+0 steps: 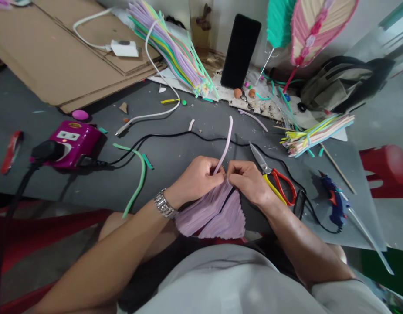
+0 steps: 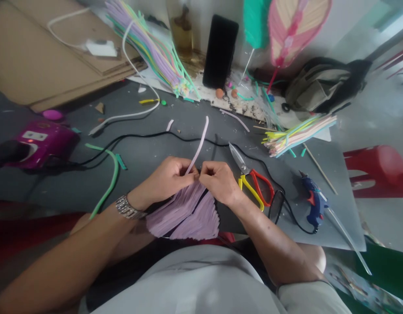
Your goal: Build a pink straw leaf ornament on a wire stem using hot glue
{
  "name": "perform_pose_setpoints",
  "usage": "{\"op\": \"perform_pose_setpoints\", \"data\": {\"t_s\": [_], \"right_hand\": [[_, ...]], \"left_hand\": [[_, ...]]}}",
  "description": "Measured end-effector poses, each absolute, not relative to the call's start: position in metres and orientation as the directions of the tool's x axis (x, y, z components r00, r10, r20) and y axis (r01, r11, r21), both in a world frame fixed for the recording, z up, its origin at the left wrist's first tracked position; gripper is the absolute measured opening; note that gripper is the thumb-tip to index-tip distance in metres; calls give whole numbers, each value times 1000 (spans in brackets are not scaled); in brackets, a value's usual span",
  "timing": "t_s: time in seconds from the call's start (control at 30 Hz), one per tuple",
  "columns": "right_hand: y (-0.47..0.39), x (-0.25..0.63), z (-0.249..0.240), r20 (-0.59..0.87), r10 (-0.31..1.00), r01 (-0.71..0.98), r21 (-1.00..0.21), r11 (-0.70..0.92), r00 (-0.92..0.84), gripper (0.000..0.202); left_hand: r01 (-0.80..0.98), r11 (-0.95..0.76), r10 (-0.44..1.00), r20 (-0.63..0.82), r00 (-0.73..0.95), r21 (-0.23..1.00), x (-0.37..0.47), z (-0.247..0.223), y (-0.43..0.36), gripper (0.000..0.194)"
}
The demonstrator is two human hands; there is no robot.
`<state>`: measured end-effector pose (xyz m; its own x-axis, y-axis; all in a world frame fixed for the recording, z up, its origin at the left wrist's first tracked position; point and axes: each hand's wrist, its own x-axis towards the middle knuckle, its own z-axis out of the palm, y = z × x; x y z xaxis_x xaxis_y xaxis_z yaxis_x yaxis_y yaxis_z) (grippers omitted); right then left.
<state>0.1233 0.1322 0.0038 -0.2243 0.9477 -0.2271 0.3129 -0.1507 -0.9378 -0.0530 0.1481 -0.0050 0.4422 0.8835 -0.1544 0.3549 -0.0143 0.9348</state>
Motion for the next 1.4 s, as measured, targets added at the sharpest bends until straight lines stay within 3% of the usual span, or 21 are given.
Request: {"op": "perform_pose_setpoints", "data": {"t_s": [0.3, 1.03, 1.17, 1.3, 1.4], "right_hand": [[136, 130, -1, -339, 905, 272, -924, -269, -256, 14], [132, 120, 4, -253, 944, 344, -923, -171, -211, 17], [131, 127, 3, -297, 929, 288, -930, -230, -220, 13], [131, 135, 1, -350, 914, 188, -930, -315, -204, 14], [128, 139, -1, -326, 928, 155, -941, -300, -182, 16]], "left_hand": [[360, -66, 877, -118, 467, 931, -57, -2, 151, 17], [343, -44, 875, -129, 466, 938, -55, -5, 147, 17], [341, -40, 840, -154, 521, 939, -58, -4, 152, 20], [290, -41, 806, -140, 575, 956, -66, -1, 155, 38], [251, 20, 809, -163, 564, 968, -71, 3, 152, 34]]}}
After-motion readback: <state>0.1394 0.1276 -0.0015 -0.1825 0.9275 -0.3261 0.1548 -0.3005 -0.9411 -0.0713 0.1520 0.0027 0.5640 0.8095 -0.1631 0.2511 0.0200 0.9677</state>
